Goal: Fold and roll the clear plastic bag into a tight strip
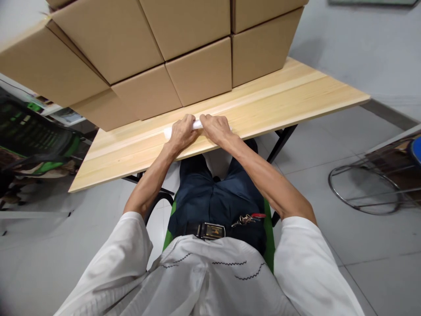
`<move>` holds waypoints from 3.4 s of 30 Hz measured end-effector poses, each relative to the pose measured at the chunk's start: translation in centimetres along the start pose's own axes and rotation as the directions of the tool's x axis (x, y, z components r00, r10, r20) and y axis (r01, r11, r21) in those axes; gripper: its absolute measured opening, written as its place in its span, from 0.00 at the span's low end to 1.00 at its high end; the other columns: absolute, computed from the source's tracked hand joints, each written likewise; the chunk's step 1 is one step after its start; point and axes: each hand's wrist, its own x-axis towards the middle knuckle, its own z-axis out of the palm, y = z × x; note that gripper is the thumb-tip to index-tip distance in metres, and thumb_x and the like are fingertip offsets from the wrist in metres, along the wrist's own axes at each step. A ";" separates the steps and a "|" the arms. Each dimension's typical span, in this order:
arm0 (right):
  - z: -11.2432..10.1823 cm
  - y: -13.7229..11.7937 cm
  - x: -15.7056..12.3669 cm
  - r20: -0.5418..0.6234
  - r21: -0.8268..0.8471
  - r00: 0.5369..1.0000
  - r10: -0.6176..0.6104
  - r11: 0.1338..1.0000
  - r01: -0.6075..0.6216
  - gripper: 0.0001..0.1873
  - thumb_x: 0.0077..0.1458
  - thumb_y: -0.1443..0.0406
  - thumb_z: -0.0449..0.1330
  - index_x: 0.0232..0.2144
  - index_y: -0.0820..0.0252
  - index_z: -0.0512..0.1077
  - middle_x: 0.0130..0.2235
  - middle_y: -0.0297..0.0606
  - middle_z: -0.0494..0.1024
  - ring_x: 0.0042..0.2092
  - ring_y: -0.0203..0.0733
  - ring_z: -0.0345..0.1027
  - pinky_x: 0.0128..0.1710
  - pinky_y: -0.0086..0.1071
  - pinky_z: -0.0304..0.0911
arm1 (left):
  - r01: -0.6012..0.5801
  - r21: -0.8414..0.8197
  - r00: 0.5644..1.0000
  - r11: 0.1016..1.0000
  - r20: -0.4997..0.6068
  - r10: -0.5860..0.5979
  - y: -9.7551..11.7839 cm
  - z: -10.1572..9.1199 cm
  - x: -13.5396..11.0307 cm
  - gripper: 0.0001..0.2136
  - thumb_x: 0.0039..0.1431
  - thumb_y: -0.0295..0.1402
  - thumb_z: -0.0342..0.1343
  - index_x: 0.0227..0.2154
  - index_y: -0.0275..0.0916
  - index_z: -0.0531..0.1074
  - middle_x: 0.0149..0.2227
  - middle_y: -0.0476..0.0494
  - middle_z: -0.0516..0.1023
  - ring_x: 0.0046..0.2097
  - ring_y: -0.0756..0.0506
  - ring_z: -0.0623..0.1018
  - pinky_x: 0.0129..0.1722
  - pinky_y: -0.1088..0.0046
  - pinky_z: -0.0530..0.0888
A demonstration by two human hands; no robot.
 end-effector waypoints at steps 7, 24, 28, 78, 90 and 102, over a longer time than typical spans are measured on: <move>0.8 -0.4 -0.1 -0.049 0.010 0.999 0.022 1.000 -0.022 0.26 0.82 0.73 0.52 0.74 0.67 0.75 0.66 0.64 0.88 0.61 0.66 0.87 0.50 0.43 0.65 | 0.038 0.022 0.999 0.999 -0.002 -0.038 0.2 0.2 0.1 0.15 0.83 0.36 0.61 0.64 0.38 0.79 0.63 0.22 0.90 0.62 0.25 0.90 0.62 0.49 0.79; 1.6 1.7 -1.3 -0.009 0.032 0.995 0.096 0.995 -0.096 0.29 0.85 0.73 0.44 0.73 0.71 0.78 0.65 0.70 0.88 0.63 0.69 0.85 0.54 0.46 0.70 | 0.029 0.059 0.997 0.998 0.064 -0.033 0.5 -0.4 0.2 0.13 0.84 0.36 0.60 0.63 0.38 0.79 0.65 0.19 0.87 0.66 0.23 0.87 0.68 0.47 0.75; 1.3 1.9 -1.7 0.016 0.020 0.994 0.105 0.994 -0.105 0.29 0.85 0.73 0.43 0.74 0.71 0.77 0.64 0.69 0.88 0.63 0.69 0.86 0.54 0.47 0.70 | 0.021 0.086 0.998 0.996 0.060 -0.026 0.4 -0.3 0.3 0.14 0.83 0.34 0.59 0.63 0.37 0.79 0.65 0.18 0.88 0.65 0.23 0.87 0.67 0.47 0.76; 3.3 -2.9 2.0 -0.072 0.146 0.996 0.054 0.988 -0.043 0.34 0.81 0.72 0.46 0.80 0.77 0.70 0.70 0.74 0.84 0.69 0.70 0.80 0.69 0.55 0.72 | 0.048 0.055 0.998 0.997 0.041 -0.050 0.4 0.4 0.3 0.17 0.78 0.25 0.55 0.63 0.37 0.81 0.62 0.20 0.89 0.63 0.24 0.88 0.65 0.48 0.77; 2.1 -3.4 1.3 0.006 0.167 0.996 0.085 0.982 -0.085 0.30 0.82 0.73 0.45 0.76 0.74 0.73 0.70 0.73 0.84 0.68 0.72 0.84 0.66 0.56 0.75 | 0.123 0.090 0.988 0.988 0.087 -0.131 -0.2 -1.2 -0.1 0.18 0.78 0.24 0.57 0.66 0.38 0.79 0.64 0.25 0.91 0.62 0.27 0.90 0.63 0.52 0.78; 2.7 -3.3 1.3 -0.001 0.124 0.996 0.089 0.988 -0.089 0.29 0.82 0.71 0.48 0.77 0.75 0.71 0.68 0.75 0.85 0.64 0.70 0.86 0.63 0.53 0.74 | 0.218 -0.012 0.976 0.976 0.021 -0.218 -3.5 -0.7 -0.5 0.21 0.74 0.25 0.56 0.65 0.38 0.80 0.54 0.25 0.94 0.58 0.27 0.90 0.59 0.54 0.78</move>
